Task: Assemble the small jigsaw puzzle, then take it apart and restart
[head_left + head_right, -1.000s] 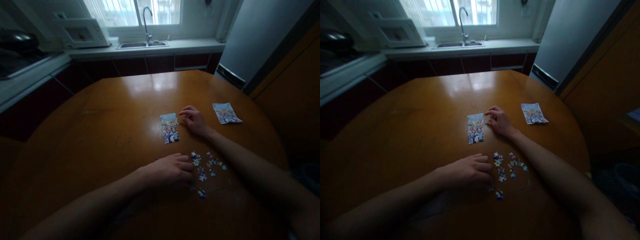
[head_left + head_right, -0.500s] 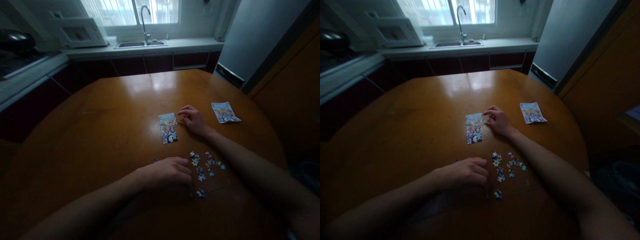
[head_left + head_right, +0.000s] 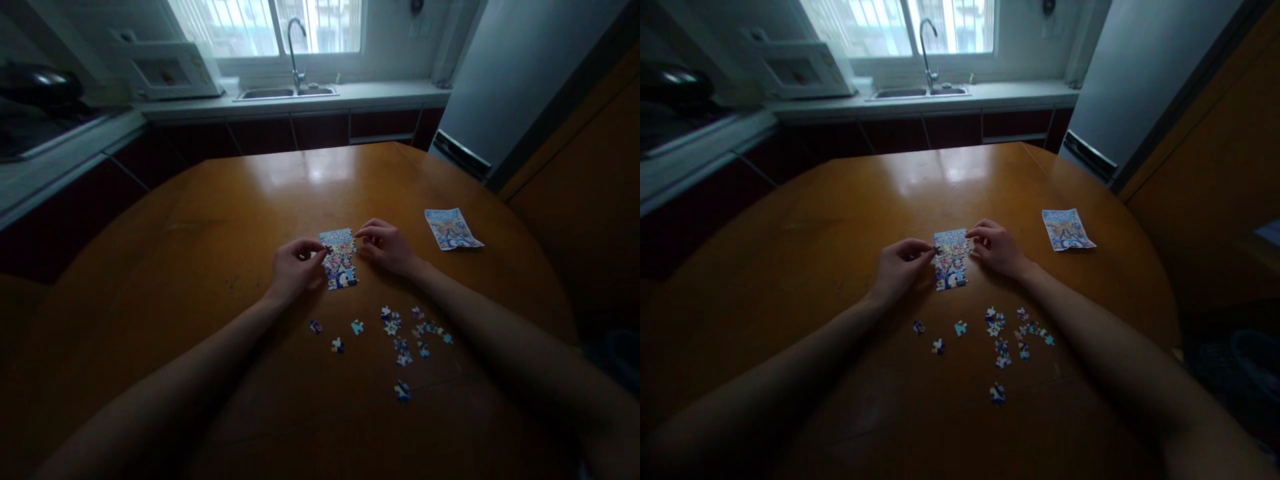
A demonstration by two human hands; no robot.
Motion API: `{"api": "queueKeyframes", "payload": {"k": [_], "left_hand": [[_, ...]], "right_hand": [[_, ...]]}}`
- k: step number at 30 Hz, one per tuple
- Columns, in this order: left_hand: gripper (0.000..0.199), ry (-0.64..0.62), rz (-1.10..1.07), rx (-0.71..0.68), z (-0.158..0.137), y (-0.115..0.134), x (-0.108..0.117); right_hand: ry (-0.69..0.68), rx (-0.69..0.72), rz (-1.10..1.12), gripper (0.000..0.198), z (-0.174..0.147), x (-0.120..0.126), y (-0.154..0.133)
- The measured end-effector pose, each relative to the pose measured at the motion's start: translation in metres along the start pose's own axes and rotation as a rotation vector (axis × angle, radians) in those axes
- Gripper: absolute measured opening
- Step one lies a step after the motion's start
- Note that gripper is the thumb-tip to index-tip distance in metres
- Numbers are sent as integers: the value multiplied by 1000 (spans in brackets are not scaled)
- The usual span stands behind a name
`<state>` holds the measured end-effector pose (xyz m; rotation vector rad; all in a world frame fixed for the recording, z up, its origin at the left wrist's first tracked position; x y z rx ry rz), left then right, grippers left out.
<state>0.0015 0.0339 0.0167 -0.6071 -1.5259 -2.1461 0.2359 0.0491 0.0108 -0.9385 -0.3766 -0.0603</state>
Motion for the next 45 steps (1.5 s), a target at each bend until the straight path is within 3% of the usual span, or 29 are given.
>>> {"api": "queueKeyframes", "payload": {"k": [12,19,23,33,45], "left_hand": [[15,-91,-48,-51,-7,4,-4],[18,-140,-61,-59,-7,3,-7],[18,-134,-55,-100,-8,8,-5],[11,7,214,-406,-15,19,-2],[9,-1,191,-367,-16,19,-1]], "right_hand": [[-194,215,6,15,-7,-26,-29],[-239,246,-57,14,-9,-28,-30],[-212,252,-26,12,-8,-26,-29],[-170,195,14,12,-8,-19,-26],[-189,274,81,18,-8,-19,-33]]}}
Point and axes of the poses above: each hand's wrist, its own z-axis towards the middle knuckle, its own x-axis out of the back of the hand, y = z × x, the point moved 3 cm from there along z, towards the middle knuckle, and after that the axes turned 15 degrees about z, right-handed, at the moved point
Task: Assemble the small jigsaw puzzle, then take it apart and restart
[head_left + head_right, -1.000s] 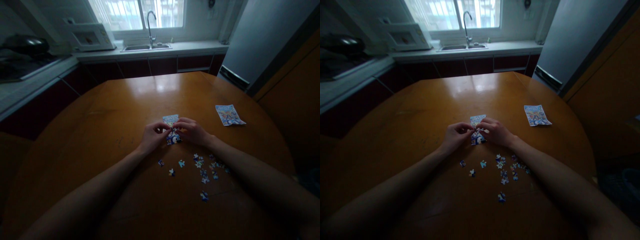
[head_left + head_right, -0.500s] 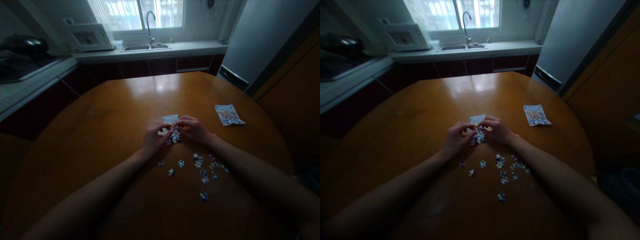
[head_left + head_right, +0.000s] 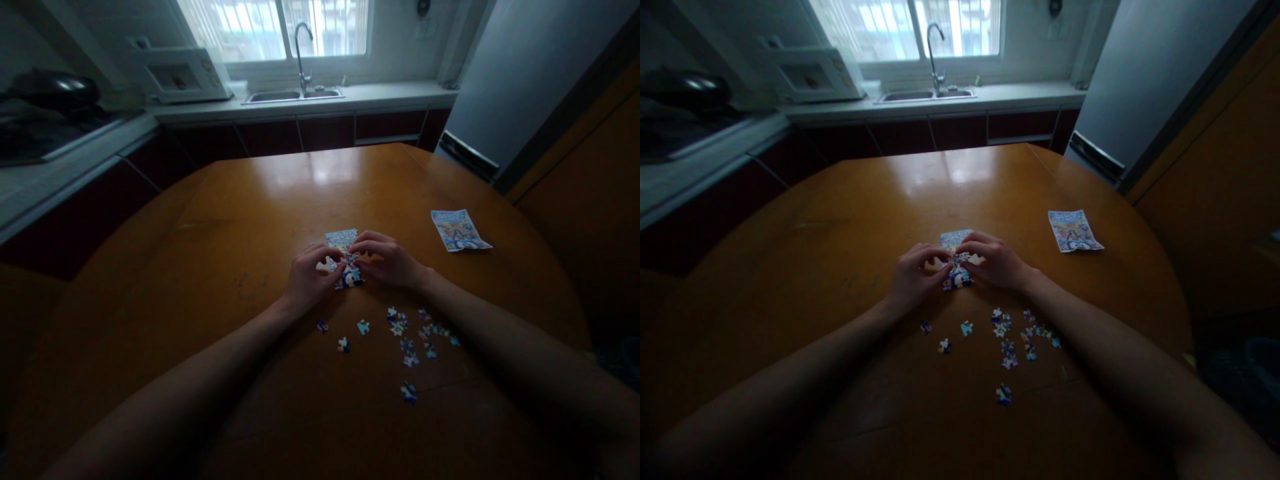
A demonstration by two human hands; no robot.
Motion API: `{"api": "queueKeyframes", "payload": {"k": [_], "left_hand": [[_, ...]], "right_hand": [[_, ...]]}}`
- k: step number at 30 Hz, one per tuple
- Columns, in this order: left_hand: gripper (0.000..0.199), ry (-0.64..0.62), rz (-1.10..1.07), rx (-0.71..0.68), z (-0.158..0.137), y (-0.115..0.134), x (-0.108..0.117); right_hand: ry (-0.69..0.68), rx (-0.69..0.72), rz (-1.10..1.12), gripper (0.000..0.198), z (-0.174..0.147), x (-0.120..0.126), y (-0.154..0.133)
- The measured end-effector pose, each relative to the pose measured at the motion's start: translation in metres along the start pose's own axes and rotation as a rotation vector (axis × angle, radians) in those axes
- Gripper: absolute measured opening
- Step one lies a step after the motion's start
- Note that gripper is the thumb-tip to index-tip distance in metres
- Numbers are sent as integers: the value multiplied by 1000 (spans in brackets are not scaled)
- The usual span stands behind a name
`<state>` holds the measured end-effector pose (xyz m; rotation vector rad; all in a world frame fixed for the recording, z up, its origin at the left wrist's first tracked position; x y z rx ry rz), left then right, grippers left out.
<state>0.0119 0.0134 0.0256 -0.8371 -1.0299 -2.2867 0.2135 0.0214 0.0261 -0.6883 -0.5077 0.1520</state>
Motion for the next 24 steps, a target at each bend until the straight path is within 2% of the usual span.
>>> {"api": "queueKeyframes", "payload": {"k": [6,15,20,24], "left_hand": [[10,1,-3,-24,0,0,0],[10,16,25,-46,1,0,-1],[9,-29,48,-1,0,-5,-5],[21,-144,49,-108,-2,-5,-12]], "right_hand": [[-33,32,24,9,1,-3,-1],[-34,65,-8,9,0,-5,2],[40,4,-37,10,-2,13,14],[51,-79,-105,10,-6,28,27]]}}
Point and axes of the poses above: each hand's wrist, its own z-axis towards the middle knuckle, its own x-axis out of the back of the hand, y = z × x, the point moved 3 cm from there along z, towards the middle knuckle, and after that the axes turned 15 degrees about z, right-handed, at the moved point
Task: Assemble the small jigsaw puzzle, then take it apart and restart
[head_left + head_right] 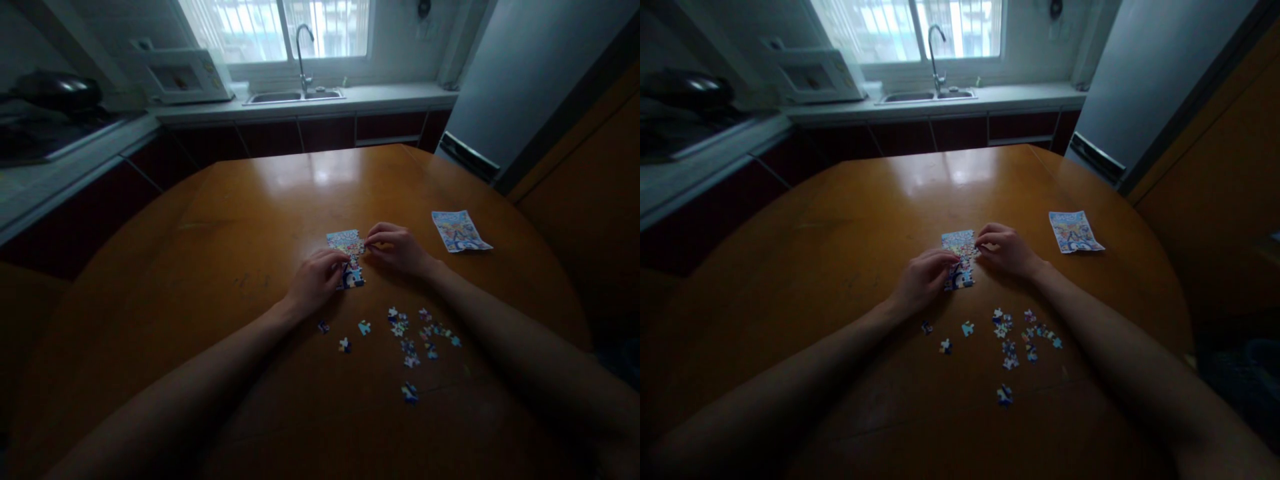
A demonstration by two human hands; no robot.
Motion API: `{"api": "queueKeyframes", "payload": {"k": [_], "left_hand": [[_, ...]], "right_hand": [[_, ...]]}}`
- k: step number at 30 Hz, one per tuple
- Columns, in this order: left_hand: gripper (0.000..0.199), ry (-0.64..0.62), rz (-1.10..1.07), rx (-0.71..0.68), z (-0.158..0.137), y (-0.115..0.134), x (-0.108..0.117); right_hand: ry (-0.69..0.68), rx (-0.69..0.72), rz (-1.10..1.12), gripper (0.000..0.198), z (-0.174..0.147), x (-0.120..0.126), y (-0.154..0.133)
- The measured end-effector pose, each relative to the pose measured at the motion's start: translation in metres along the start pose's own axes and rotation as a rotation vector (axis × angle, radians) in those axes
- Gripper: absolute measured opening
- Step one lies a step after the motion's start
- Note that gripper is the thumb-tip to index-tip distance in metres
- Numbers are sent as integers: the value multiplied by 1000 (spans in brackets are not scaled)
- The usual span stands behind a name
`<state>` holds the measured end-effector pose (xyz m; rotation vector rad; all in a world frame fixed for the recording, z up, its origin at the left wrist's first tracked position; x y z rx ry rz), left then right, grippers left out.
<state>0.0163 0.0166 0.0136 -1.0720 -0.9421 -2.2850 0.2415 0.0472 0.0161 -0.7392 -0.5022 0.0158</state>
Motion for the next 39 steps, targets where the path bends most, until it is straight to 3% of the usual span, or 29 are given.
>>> {"api": "queueKeyframes", "payload": {"k": [9,25,35,39], "left_hand": [[27,-103,114,-134,-1,4,-7],[33,-151,115,-132,-1,3,-8],[36,-141,109,-139,-1,4,-8],[37,-149,115,-136,-1,4,-7]], "right_hand": [[-161,-41,-81,12,-3,-5,1],[-272,-27,-183,21,-2,-10,0],[-277,-72,-164,21,-1,-9,-6],[-182,-76,-131,19,-1,-9,-4]]}}
Point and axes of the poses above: each hand's wrist, its own z-axis towards the middle knuckle, its own x-axis out of the back of the hand, y = z × x, the point moved 3 cm from there along z, towards the middle knuckle, and after that the axes turned 15 degrees about z, right-handed, at the moved point
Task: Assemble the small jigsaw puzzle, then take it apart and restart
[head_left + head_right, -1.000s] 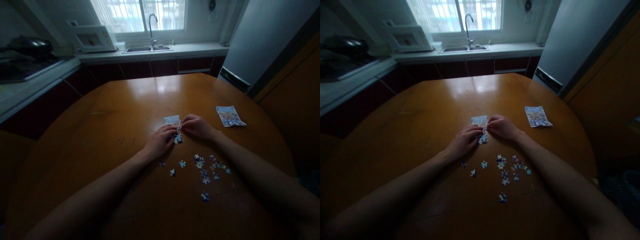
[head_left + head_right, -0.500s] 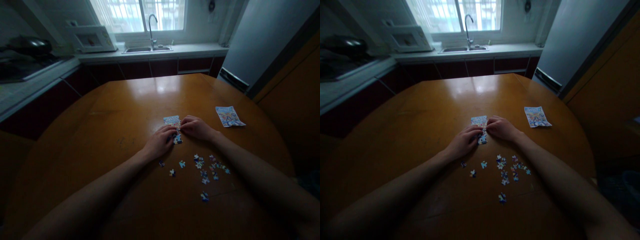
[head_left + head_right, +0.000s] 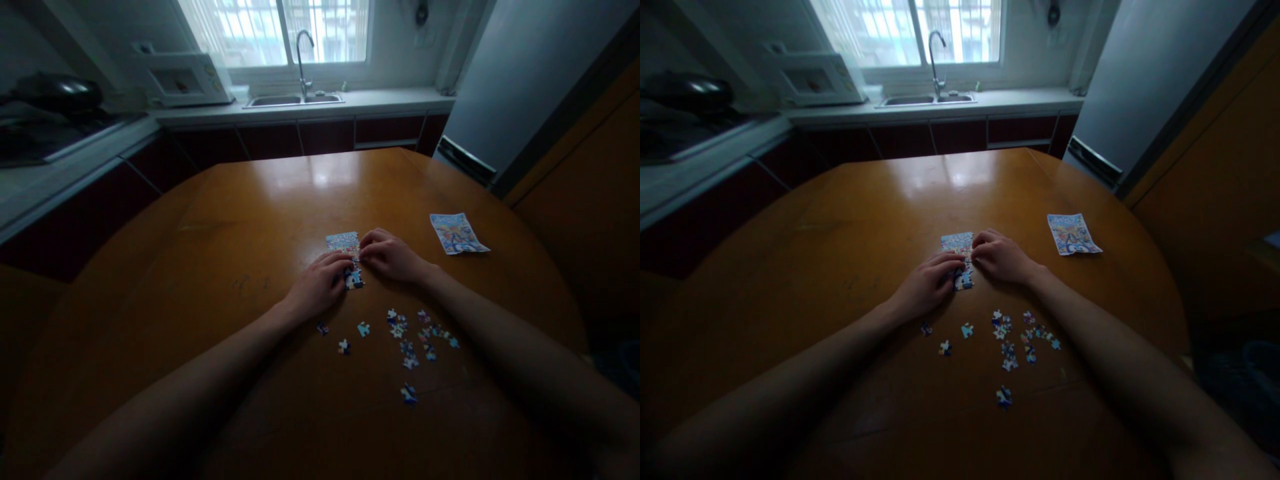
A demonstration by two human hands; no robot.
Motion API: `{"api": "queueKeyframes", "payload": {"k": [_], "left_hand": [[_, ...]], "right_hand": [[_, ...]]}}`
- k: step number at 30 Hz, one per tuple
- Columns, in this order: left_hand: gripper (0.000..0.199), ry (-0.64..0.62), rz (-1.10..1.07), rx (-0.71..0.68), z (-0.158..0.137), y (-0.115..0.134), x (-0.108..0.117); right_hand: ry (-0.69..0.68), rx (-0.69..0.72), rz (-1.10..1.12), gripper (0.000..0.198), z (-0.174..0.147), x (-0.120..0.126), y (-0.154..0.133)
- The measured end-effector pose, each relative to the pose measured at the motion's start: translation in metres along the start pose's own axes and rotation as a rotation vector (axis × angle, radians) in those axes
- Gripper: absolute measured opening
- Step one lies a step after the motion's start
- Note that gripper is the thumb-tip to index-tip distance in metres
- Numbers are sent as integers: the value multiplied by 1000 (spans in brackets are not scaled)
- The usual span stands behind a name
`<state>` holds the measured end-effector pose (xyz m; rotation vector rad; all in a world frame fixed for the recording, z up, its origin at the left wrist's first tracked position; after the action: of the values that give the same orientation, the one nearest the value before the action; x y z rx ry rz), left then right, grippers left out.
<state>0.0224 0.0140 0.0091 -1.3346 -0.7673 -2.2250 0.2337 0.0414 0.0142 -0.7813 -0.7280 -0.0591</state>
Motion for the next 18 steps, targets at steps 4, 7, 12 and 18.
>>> {"api": "queueKeyframes", "payload": {"k": [4,7,12,18], "left_hand": [[36,-7,6,5,0,0,1],[37,-11,7,9,0,1,1],[38,-1,2,6,1,2,1],[37,1,-4,5,0,1,0]], "right_hand": [[139,-9,-7,19,-1,3,8],[153,-27,-10,19,-2,3,12],[130,-19,2,17,-3,0,12],[65,0,-25,24,-2,-4,10]]}}
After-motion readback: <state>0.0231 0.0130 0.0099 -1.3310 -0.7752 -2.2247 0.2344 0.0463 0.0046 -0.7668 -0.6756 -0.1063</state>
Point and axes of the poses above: each hand's wrist, its own z-axis towards the middle knuckle, its own x-axis out of the back of the hand, y = z × x, the point moved 3 cm from there along z, towards the middle knuckle, and after that the axes turned 15 degrees about z, right-handed, at the moved point
